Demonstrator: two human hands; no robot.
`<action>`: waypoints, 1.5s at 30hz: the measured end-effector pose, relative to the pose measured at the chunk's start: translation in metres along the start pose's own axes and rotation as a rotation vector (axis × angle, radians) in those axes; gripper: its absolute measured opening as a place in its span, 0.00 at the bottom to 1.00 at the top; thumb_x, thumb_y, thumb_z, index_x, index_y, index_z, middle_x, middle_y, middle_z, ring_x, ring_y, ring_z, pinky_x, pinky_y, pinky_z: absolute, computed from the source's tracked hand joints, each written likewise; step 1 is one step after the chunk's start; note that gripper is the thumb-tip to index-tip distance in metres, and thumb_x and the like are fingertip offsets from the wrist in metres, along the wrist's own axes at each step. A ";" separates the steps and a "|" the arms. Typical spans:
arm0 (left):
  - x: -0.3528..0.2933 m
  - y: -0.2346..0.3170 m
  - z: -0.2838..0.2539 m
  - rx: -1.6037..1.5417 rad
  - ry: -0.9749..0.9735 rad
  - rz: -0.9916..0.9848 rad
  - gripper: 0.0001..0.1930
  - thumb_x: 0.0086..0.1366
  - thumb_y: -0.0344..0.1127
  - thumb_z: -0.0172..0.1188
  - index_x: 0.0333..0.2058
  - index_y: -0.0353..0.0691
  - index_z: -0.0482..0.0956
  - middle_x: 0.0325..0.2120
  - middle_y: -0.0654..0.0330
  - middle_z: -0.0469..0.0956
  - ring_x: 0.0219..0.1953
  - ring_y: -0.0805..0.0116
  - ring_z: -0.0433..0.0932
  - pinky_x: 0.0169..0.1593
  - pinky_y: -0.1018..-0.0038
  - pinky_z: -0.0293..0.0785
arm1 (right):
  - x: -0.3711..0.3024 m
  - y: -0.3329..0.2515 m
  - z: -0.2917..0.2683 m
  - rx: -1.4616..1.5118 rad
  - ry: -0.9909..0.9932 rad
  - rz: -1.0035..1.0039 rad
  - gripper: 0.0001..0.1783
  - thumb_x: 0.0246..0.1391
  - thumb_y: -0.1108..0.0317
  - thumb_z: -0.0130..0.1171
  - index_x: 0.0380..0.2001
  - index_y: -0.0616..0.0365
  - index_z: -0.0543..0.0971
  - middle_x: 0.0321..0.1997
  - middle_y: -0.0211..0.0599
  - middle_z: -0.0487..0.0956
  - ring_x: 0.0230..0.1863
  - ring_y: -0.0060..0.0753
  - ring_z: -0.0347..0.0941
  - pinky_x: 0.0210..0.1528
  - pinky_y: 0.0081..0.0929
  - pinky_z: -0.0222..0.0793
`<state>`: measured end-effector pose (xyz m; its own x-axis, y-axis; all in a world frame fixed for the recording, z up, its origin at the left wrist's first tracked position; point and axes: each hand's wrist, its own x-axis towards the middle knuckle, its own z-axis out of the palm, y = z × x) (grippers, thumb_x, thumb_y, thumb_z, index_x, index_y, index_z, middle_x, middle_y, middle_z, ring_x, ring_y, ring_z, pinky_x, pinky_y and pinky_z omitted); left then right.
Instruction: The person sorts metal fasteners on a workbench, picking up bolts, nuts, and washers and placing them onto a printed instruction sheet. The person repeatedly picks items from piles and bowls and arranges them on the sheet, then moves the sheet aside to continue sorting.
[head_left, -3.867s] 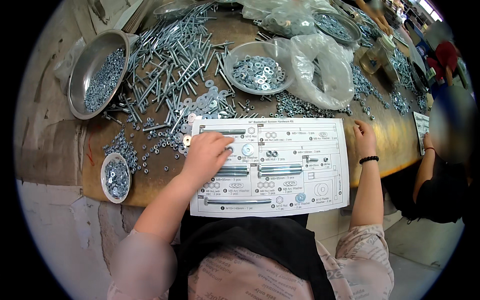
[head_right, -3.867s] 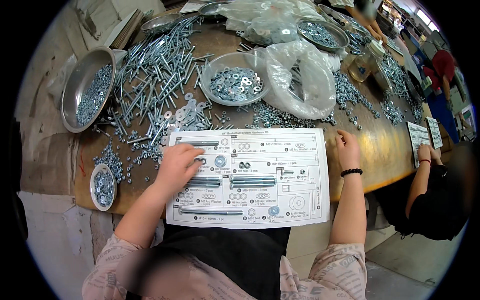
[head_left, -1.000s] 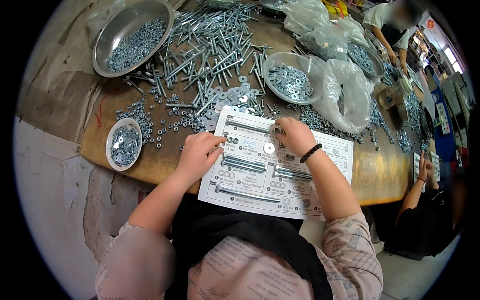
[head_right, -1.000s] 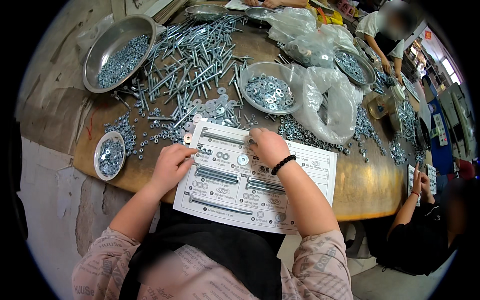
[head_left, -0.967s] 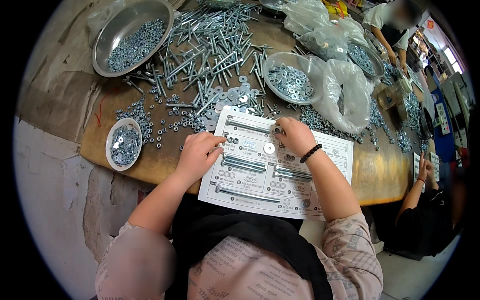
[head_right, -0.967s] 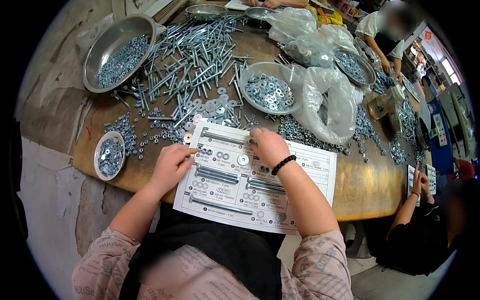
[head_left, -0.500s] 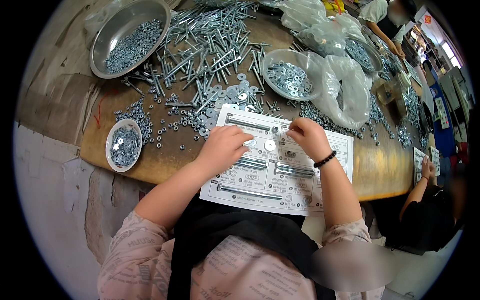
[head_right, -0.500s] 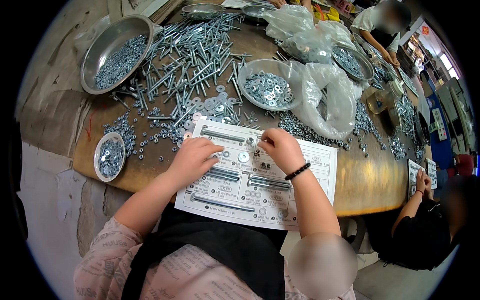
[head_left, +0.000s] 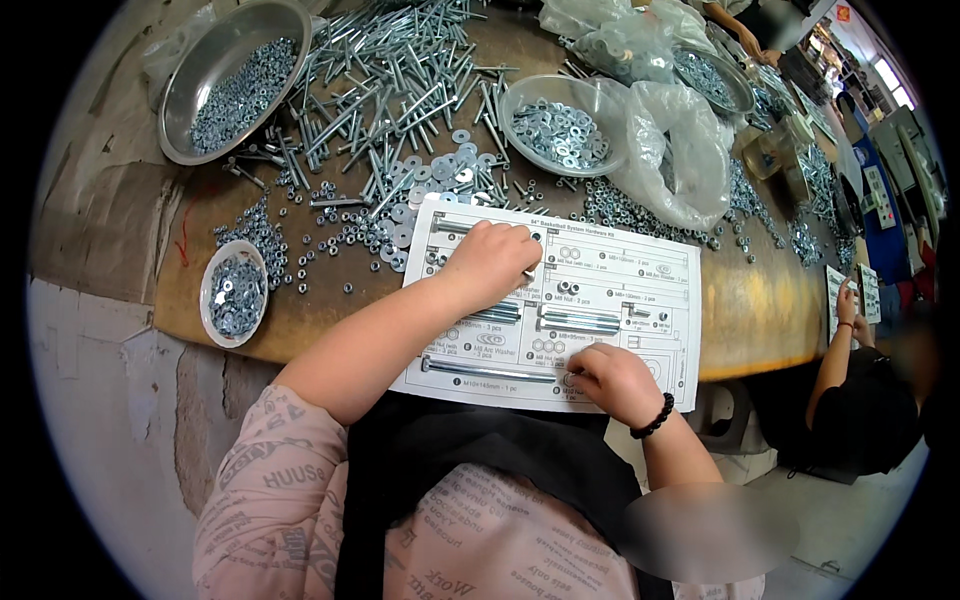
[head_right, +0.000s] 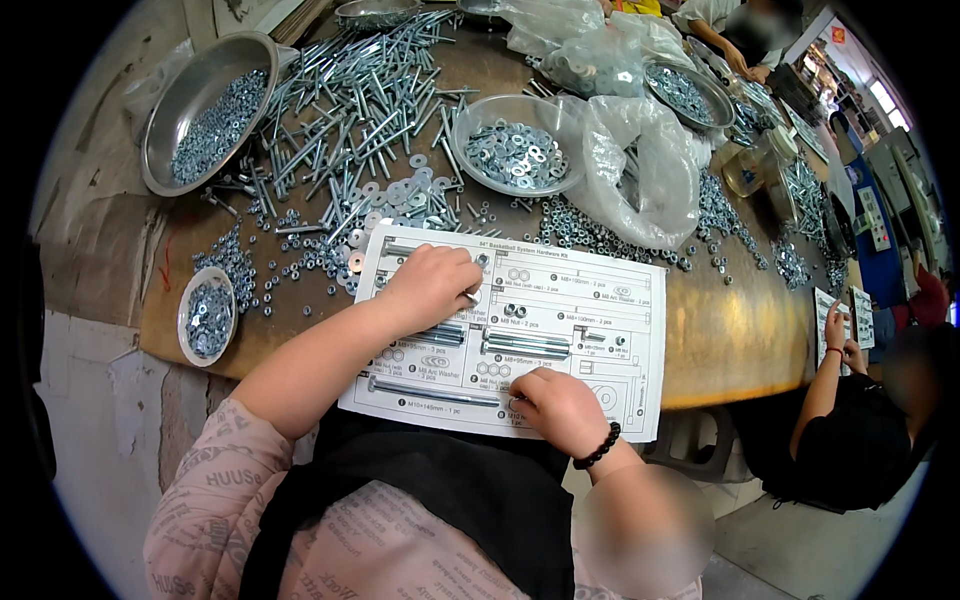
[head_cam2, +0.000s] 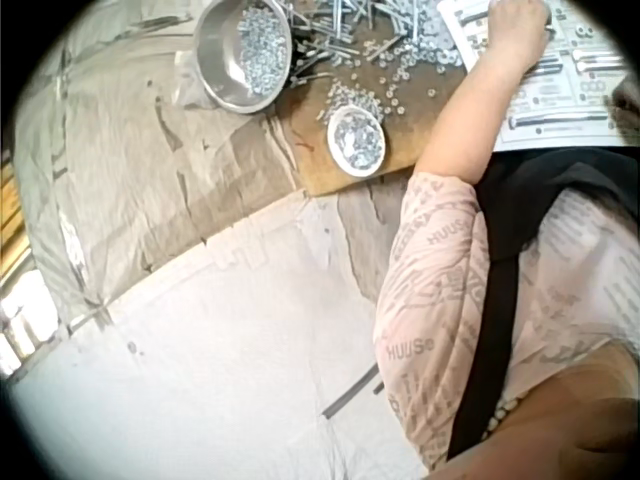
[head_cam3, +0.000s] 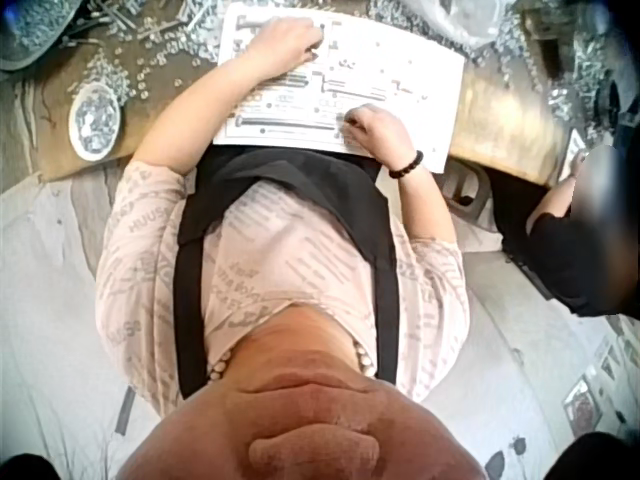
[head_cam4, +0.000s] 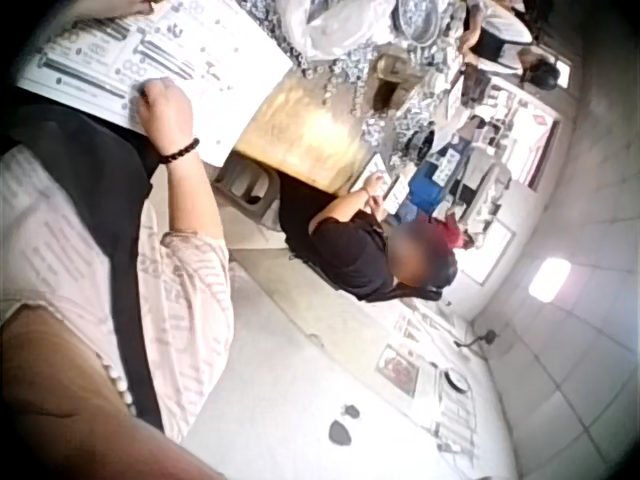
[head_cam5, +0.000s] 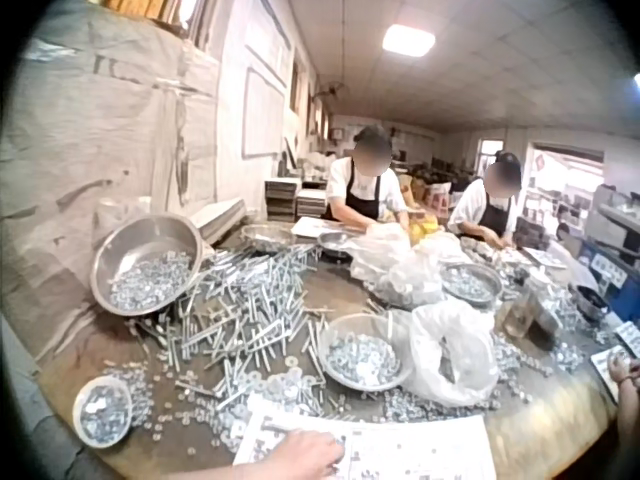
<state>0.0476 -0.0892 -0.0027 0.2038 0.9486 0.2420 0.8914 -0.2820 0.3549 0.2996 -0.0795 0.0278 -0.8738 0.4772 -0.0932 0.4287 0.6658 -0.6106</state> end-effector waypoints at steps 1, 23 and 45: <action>-0.001 -0.001 0.001 0.026 0.002 0.003 0.10 0.44 0.34 0.64 0.26 0.46 0.74 0.26 0.64 0.70 0.37 0.63 0.71 0.40 0.66 0.63 | -0.001 0.000 0.003 -0.025 0.026 -0.021 0.08 0.42 0.70 0.60 0.30 0.56 0.76 0.28 0.38 0.74 0.31 0.42 0.73 0.32 0.33 0.70; -0.007 -0.003 -0.012 0.022 -0.203 -0.040 0.12 0.46 0.36 0.64 0.33 0.48 0.78 0.31 0.64 0.73 0.40 0.64 0.72 0.44 0.67 0.61 | -0.007 -0.004 0.000 -0.179 0.089 0.025 0.12 0.37 0.69 0.63 0.30 0.53 0.76 0.29 0.34 0.72 0.33 0.39 0.71 0.33 0.32 0.69; -0.202 -0.016 -0.082 -0.966 0.395 -0.936 0.10 0.58 0.24 0.53 0.39 0.34 0.75 0.30 0.64 0.74 0.31 0.78 0.71 0.35 0.82 0.70 | 0.003 -0.016 -0.016 -0.222 0.079 0.003 0.13 0.36 0.68 0.65 0.30 0.52 0.77 0.29 0.35 0.72 0.33 0.41 0.71 0.33 0.33 0.69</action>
<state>-0.0414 -0.2880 0.0169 -0.5734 0.7805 -0.2490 -0.0281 0.2850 0.9581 0.2934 -0.0795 0.0495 -0.8557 0.5168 -0.0276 0.4786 0.7700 -0.4218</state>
